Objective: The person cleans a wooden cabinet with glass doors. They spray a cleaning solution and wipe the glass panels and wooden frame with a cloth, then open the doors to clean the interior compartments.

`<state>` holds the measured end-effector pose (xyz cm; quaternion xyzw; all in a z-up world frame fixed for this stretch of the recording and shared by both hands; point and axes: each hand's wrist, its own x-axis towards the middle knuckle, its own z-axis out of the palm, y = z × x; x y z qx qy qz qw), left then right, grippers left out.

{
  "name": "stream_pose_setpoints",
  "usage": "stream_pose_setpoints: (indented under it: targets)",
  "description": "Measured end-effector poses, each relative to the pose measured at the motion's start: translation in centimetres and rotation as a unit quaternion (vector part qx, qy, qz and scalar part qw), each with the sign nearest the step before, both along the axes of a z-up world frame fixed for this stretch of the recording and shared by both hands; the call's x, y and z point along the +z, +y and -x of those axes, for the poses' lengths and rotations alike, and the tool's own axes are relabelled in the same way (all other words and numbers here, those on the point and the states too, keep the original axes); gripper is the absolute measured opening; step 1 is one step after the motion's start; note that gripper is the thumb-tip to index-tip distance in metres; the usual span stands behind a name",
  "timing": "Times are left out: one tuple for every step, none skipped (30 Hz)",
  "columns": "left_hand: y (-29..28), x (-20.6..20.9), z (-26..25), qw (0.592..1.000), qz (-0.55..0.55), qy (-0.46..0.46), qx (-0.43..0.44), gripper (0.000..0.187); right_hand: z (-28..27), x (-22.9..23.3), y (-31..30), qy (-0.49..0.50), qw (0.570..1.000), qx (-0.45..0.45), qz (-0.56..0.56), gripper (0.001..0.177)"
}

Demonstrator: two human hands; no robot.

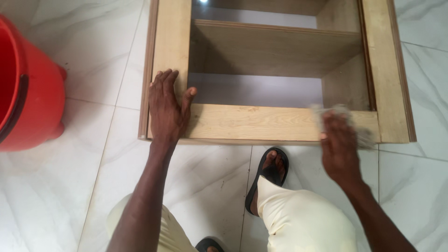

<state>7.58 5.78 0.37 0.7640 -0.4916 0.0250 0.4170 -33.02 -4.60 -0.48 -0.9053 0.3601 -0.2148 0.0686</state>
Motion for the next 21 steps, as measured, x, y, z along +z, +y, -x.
stream_pose_setpoints:
  targets:
    - [-0.2, -0.1, -0.1, 1.0, -0.004, 0.008, 0.0, 0.073, 0.4, -0.2, -0.2, 0.007, 0.999, -0.036, -0.005, 0.053]
    - [0.0, -0.1, -0.1, 1.0, -0.009, 0.016, 0.004, 0.074, 0.5, -0.3, -0.3, 0.015, 0.998, -0.068, -0.011, 0.055]
    - [0.2, -0.1, 0.0, 0.998, -0.013, 0.058, 0.005, 0.076, 0.0, -0.4, 0.1, -0.01, 1.0, -0.006, -0.026, 0.053]
    - [0.4, 0.0, -0.1, 0.995, -0.016, 0.097, 0.009, 0.078, -1.5, -0.7, 0.4, -0.038, 0.997, 0.059, -0.041, 0.052]
    - [0.6, 0.1, -0.1, 0.99, -0.02, 0.136, 0.013, 0.08, -3.5, -1.0, 0.7, -0.066, 0.989, 0.124, -0.054, 0.051]
    - [0.6, 0.3, -0.1, 0.992, -0.02, 0.121, 0.012, 0.078, -6.1, -1.2, 0.7, -0.024, 0.986, 0.16, -0.045, 0.05]
    - [0.5, 0.3, -0.1, 0.994, -0.019, 0.106, 0.01, 0.077, -8.7, -1.2, 0.5, 0.017, 0.98, 0.196, -0.035, 0.051]
    - [0.5, 0.3, -0.3, 0.996, -0.019, 0.089, 0.011, 0.075, -11.2, -1.0, -0.2, -0.033, 0.977, 0.206, -0.045, 0.05]
    - [0.4, 0.2, -0.3, 0.996, -0.017, 0.086, 0.012, 0.075, -13.6, -0.6, -1.3, -0.083, 0.971, 0.216, -0.056, 0.05]
    - [0.5, 0.1, -0.3, 0.996, -0.017, 0.083, 0.014, 0.075, -15.9, 0.0, -3.2, -0.121, 0.969, 0.172, -0.129, 0.047]
    - [0.5, -0.1, -0.4, 0.997, -0.016, 0.08, 0.016, 0.075, -18.3, 0.7, -5.3, -0.158, 0.958, 0.127, -0.202, 0.045]
    - [0.5, -0.3, -0.4, 0.997, -0.012, 0.075, 0.016, 0.075, -20.0, 1.5, -7.4, -0.112, 0.942, -0.006, -0.315, 0.047]
    - [0.4, -0.4, -0.5, 0.997, -0.008, 0.07, 0.016, 0.074, -22.2, 1.9, -9.7, -0.165, 0.94, 0.023, -0.298, 0.046]
    - [0.4, -0.5, -0.4, 0.998, -0.004, 0.069, 0.015, 0.074, -24.1, 2.3, -12.0, -0.216, 0.934, 0.05, -0.279, 0.045]
    - [0.4, -0.5, -0.5, 0.997, -0.009, 0.08, 0.017, 0.075, -26.4, 2.2, -14.0, -0.206, 0.947, 0.136, -0.208, 0.043]
    - [0.4, -0.5, -0.5, 0.995, -0.014, 0.092, 0.019, 0.077, -27.8, 1.7, -15.0, -0.191, 0.947, 0.22, -0.134, 0.042]
    - [0.4, -0.4, -0.5, 0.994, -0.019, 0.105, 0.021, 0.078, -28.9, 0.7, -15.1, -0.13, 0.965, 0.196, -0.116, 0.046]
    - [0.4, -0.3, -0.5, 0.995, -0.014, 0.101, 0.022, 0.078, -30.9, -0.1, -14.9, -0.07, 0.978, 0.17, -0.096, 0.05]
    - [0.4, -0.3, -0.5, 0.995, -0.01, 0.097, 0.023, 0.077, -32.2, -0.5, -14.6, -0.01, 0.987, 0.144, -0.076, 0.053]
    - [0.3, -0.2, -0.4, 0.995, -0.006, 0.094, 0.023, 0.077, -32.4, -0.7, -13.8, -0.002, 0.982, 0.171, -0.081, 0.055]
    - [0.5, -0.1, -0.6, 0.995, -0.009, 0.099, 0.025, 0.077, -31.8, -1.2, -12.3, 0.006, 0.976, 0.198, -0.086, 0.056]
